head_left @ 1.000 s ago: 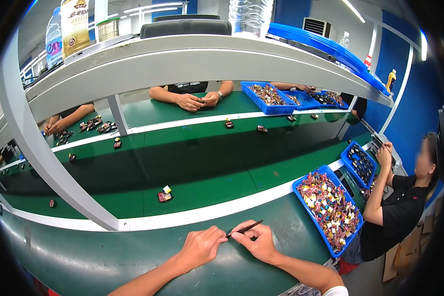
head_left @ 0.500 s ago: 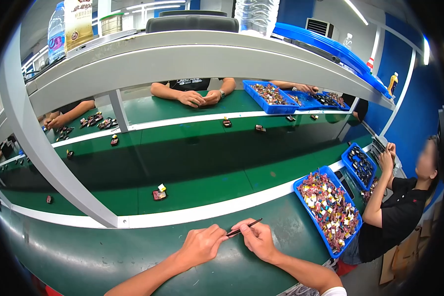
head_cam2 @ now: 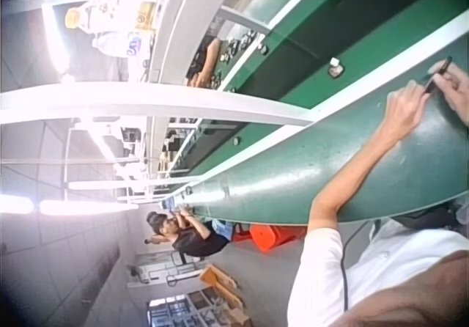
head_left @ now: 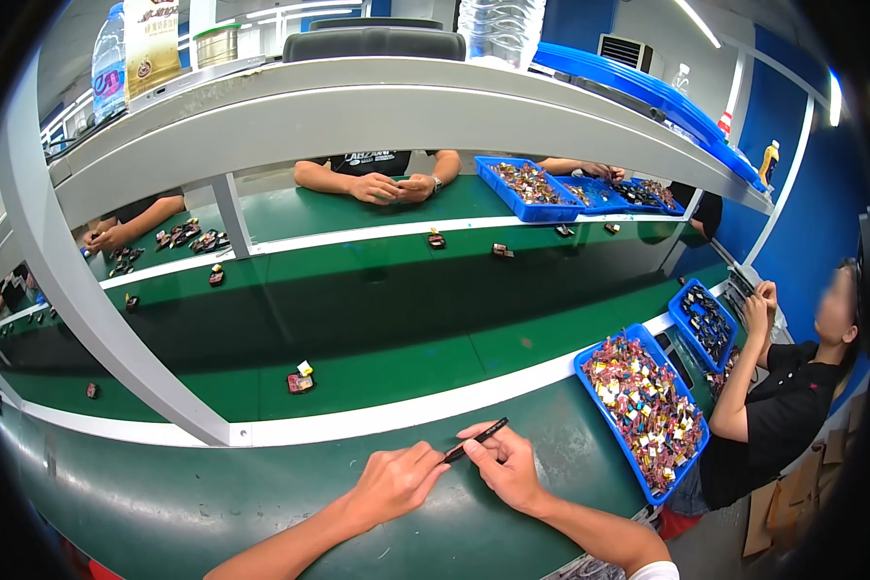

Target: The recorder is using tweezers to assemble small electronic components on a factory assembly line.

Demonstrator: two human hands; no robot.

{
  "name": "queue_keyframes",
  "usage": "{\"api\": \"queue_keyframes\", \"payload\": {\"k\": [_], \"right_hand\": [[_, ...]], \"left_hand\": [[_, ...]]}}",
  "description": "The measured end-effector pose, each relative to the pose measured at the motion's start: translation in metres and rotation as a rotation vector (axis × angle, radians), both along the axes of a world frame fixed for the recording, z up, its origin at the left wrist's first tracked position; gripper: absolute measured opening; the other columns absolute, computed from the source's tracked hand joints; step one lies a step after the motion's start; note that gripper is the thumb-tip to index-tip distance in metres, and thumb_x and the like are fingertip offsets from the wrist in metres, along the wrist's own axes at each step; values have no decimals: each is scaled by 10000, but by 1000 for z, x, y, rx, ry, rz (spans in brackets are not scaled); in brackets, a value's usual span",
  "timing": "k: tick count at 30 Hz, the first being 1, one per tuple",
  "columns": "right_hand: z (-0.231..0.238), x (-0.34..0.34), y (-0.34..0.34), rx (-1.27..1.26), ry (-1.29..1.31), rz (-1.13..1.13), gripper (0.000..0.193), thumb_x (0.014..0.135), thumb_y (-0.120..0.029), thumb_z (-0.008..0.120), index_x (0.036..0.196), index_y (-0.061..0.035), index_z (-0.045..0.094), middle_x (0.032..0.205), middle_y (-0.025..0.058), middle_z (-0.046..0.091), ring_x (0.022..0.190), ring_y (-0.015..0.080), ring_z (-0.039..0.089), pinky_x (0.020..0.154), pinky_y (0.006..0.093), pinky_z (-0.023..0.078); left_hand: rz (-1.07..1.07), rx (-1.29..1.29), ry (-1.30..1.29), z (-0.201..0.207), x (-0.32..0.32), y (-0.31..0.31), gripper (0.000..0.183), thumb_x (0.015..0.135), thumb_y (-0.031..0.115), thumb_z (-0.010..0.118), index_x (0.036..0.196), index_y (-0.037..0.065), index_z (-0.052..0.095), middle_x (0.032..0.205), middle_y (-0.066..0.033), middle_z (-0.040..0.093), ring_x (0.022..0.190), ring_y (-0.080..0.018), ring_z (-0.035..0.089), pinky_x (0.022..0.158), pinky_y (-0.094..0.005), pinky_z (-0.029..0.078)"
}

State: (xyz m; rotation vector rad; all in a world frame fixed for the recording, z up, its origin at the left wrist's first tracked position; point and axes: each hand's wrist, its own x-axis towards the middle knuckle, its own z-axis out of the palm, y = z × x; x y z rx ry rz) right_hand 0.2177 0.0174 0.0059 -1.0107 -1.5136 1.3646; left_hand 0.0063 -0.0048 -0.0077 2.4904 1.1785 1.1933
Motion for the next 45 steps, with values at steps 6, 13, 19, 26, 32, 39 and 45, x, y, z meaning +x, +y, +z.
{"api": "queue_keyframes", "payload": {"k": [6,13,19,26,32,39,45], "right_hand": [[0,-1,0,-6,28,27,218,1031,-60,612,1214,57,604,1012,125,755,900,92,698,743,214,533],[-3,1,0,17,94,43,180,1038,-7,561,1206,59,576,1065,160,750,955,115,704,749,205,533],[-1,-1,-1,22,66,60,171,1034,1,568,1193,59,590,1080,189,749,972,140,718,764,214,542],[-2,-2,-1,62,78,46,183,1003,-3,628,1170,70,615,1058,167,745,972,149,722,836,251,581],[-17,-2,3,161,-17,31,157,963,0,688,1106,59,661,938,61,763,683,-5,595,589,164,460],[-10,-6,-1,170,-19,-29,123,956,0,695,1073,38,682,894,32,758,631,-28,526,546,157,404],[-12,-6,2,189,-39,-37,108,950,-2,701,1054,28,698,776,-25,704,588,-37,465,521,163,352]], "left_hand": [[-3,5,-12,-2,0,0,130,883,128,751,899,38,659,762,-84,569,564,-282,622,466,-380,464],[6,-78,-121,-2,1,1,146,879,144,764,959,38,704,785,-82,609,575,-302,626,487,-393,474],[15,-169,-219,-5,-2,3,101,854,103,791,874,24,732,742,-84,668,555,-229,643,487,-333,481],[14,-181,-200,-2,-2,2,96,847,86,791,865,15,729,727,-88,666,532,-219,628,479,-328,473],[23,-129,-228,-5,-2,3,94,845,88,793,866,21,731,746,-88,669,544,-251,635,487,-356,487],[31,-98,-185,-4,-1,3,99,846,93,794,876,20,735,747,-88,663,551,-278,629,492,-360,495],[36,-98,-192,-6,-2,3,118,846,110,801,874,19,732,743,-83,658,547,-276,626,486,-360,492]]}}
